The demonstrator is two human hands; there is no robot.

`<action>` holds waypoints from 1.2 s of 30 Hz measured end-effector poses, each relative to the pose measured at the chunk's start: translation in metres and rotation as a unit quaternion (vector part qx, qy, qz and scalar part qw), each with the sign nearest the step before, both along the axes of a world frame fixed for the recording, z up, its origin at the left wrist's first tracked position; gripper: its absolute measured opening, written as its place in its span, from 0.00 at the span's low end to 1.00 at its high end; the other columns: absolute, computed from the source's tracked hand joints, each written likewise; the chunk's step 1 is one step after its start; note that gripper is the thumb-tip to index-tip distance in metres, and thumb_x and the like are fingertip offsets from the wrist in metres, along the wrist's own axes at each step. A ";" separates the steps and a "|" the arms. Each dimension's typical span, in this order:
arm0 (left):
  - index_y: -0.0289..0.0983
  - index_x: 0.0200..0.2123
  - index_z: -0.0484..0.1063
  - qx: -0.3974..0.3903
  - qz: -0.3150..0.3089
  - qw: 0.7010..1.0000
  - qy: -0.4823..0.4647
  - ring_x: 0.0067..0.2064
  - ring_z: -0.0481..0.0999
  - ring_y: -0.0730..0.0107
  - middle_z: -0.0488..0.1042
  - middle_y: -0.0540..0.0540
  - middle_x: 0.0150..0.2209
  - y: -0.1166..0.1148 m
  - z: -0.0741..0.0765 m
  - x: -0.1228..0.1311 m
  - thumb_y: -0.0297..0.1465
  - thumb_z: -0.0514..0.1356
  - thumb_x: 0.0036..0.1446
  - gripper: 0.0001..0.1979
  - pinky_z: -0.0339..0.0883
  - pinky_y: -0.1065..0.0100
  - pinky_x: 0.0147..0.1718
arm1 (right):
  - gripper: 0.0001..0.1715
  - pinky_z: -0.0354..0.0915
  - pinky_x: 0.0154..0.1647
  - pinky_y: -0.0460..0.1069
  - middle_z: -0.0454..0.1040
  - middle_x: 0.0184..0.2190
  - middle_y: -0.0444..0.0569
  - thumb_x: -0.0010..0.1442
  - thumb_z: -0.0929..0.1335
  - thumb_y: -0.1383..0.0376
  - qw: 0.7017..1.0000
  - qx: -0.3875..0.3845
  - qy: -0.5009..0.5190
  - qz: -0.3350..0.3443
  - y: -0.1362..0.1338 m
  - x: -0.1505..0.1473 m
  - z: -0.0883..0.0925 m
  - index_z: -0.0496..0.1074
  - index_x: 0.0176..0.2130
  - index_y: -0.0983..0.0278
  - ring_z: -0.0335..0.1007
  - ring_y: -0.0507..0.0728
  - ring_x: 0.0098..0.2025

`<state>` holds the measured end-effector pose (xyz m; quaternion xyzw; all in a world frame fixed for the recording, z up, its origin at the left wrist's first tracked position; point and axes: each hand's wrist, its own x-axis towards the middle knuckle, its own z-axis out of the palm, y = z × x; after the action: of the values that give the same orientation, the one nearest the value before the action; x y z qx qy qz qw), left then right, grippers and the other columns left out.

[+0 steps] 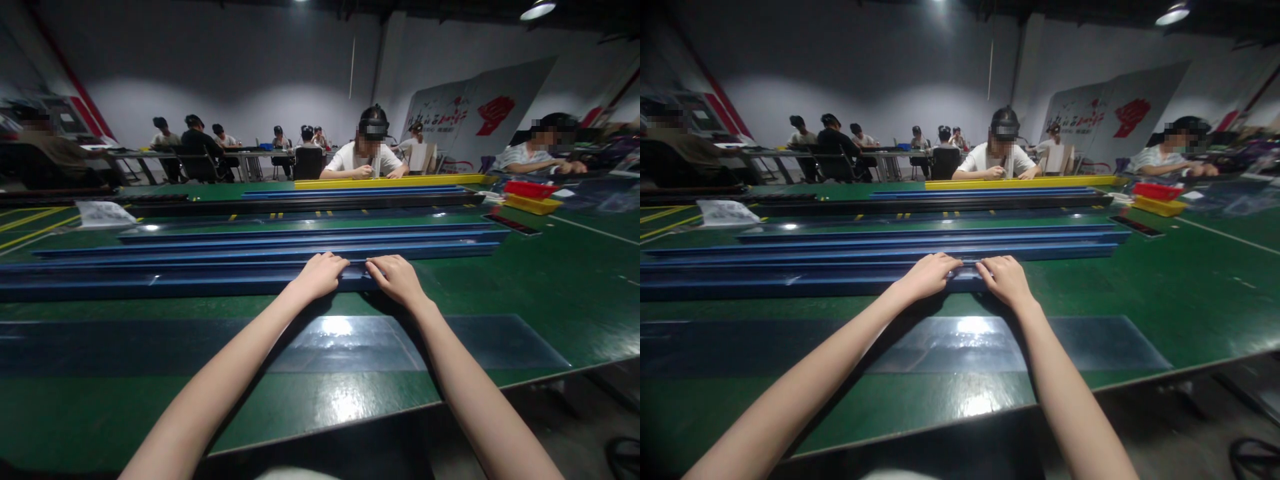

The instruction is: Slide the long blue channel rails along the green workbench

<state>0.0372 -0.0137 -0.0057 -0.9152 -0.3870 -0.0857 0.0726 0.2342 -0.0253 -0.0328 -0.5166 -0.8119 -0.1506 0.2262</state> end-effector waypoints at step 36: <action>0.37 0.41 0.70 0.037 0.077 0.996 0.009 0.44 0.68 0.63 0.73 0.45 0.42 0.003 0.006 -0.006 0.22 0.49 0.52 0.16 0.62 0.65 0.41 | 0.21 0.54 0.37 0.47 0.75 0.34 0.49 0.62 0.56 0.57 1.000 -0.007 -0.014 -0.026 -0.001 -0.001 -0.001 0.72 0.34 0.62 0.68 0.54 0.37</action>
<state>0.0316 -0.0107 0.0008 -0.8799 -0.4525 -0.0858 0.1165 0.2335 -0.0263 -0.0334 -0.5370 -0.8024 -0.1575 0.2074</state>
